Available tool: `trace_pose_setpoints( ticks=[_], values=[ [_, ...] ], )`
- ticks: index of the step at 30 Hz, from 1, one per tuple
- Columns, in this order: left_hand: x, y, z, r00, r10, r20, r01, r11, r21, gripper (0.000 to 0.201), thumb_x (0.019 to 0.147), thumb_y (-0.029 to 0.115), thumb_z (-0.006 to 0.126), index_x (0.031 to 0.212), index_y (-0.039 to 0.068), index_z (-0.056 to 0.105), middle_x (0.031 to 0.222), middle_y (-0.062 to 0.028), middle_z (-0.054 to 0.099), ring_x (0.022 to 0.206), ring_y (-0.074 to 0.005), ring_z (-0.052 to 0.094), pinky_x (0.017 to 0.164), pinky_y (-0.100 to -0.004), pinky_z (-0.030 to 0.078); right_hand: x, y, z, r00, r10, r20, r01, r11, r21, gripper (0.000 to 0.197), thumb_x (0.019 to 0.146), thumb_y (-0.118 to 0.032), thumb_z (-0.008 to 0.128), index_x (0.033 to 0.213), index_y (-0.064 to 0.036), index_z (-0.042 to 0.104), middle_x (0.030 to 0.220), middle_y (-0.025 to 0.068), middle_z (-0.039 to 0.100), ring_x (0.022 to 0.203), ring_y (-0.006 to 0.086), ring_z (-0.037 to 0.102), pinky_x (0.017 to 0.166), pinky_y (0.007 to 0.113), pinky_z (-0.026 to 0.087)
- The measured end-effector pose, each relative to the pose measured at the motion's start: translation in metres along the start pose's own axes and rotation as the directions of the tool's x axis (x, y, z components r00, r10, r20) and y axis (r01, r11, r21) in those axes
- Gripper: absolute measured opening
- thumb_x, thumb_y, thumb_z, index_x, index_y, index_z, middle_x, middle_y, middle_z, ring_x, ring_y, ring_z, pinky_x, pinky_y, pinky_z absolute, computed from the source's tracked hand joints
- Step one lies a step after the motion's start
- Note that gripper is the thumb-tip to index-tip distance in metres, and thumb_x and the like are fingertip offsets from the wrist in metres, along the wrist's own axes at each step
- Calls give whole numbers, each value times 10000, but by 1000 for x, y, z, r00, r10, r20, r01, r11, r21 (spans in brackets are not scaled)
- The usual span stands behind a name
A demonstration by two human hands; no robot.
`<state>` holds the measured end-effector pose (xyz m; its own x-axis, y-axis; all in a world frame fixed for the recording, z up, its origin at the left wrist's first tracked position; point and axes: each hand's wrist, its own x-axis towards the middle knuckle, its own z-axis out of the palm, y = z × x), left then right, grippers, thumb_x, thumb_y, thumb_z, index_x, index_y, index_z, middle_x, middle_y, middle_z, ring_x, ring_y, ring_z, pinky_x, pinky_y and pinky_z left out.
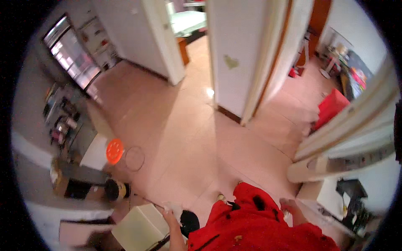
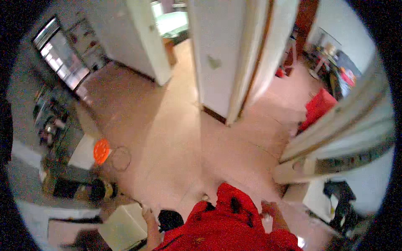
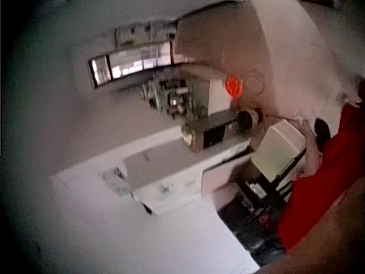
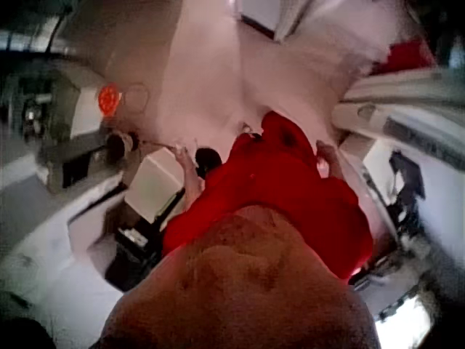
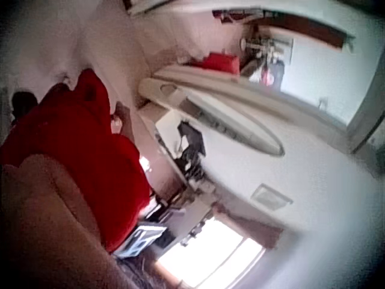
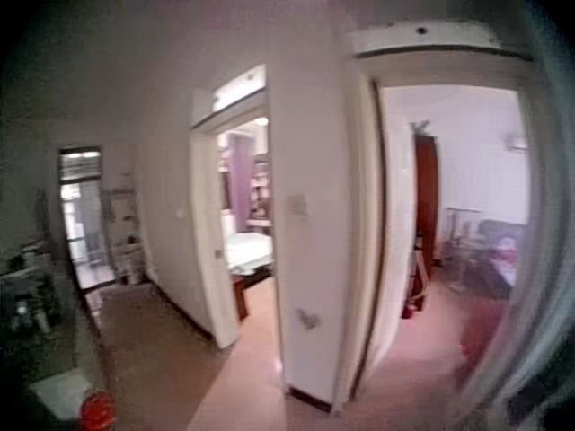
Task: The person washes a small cloth in a sink by hand, applies soap, and then uses the cloth and other rags to wipe down surfaces including a desk and a portion of a floor.
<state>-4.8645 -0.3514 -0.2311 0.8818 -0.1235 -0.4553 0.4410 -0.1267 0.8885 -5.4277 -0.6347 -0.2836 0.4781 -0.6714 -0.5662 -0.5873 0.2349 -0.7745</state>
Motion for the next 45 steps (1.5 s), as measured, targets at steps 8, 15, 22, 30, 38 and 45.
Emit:
trace_pose_setpoints(
  ticks=[8,15,22,30,38,45],
  values=[
    [-28,70,86,997,26,-70,7,901,434,402,774,113,572,1137,-43,495,1068,-159,568,949,-227,548,811,-312,434,62,-58,-14,928,328,-175,-336,942,-17,187,668,-150,624,815,-43,582,669,34,554,611,179,561,505,325,445],
    [36,32,95,995,51,-82,-35,982,186,339,717,32,548,1050,-33,546,928,-121,615,859,-206,575,773,-311,449,172,-110,-24,939,332,-87,-340,936,-92,201,664,-147,644,826,-40,592,689,49,570,621,188,573,508,336,458],
    [71,106,152,968,195,-155,-149,952,266,375,693,-13,510,1067,-34,534,940,-107,596,870,-186,556,798,-288,431,309,-193,-47,969,247,21,-240,956,-171,216,660,-143,664,837,-37,602,710,65,587,631,197,586,510,347,471],
    [94,110,132,948,39,-317,-110,972,-207,420,698,-45,481,1117,-34,511,1011,-99,564,926,-201,539,790,-297,435,473,-355,-10,978,209,-20,-202,913,-354,248,646,-126,690,857,-24,608,740,88,607,642,208,604,514,360,488],
    [217,103,90,799,-227,-556,5,928,-372,497,699,-65,460,1189,20,451,1051,-88,541,928,-219,539,776,-330,452,547,-448,87,983,-75,167,32,968,249,349,549,16,689,884,26,591,755,98,612,629,182,598,576,303,497],
    [322,256,122,917,196,-347,-289,927,-239,472,710,1,519,1175,-17,444,1090,-112,517,954,-234,526,804,-317,432,560,-492,138,1000,-1,-9,2,987,159,248,553,22,660,790,-3,590,686,63,594,574,159,570,531,296,462]
  ],
)
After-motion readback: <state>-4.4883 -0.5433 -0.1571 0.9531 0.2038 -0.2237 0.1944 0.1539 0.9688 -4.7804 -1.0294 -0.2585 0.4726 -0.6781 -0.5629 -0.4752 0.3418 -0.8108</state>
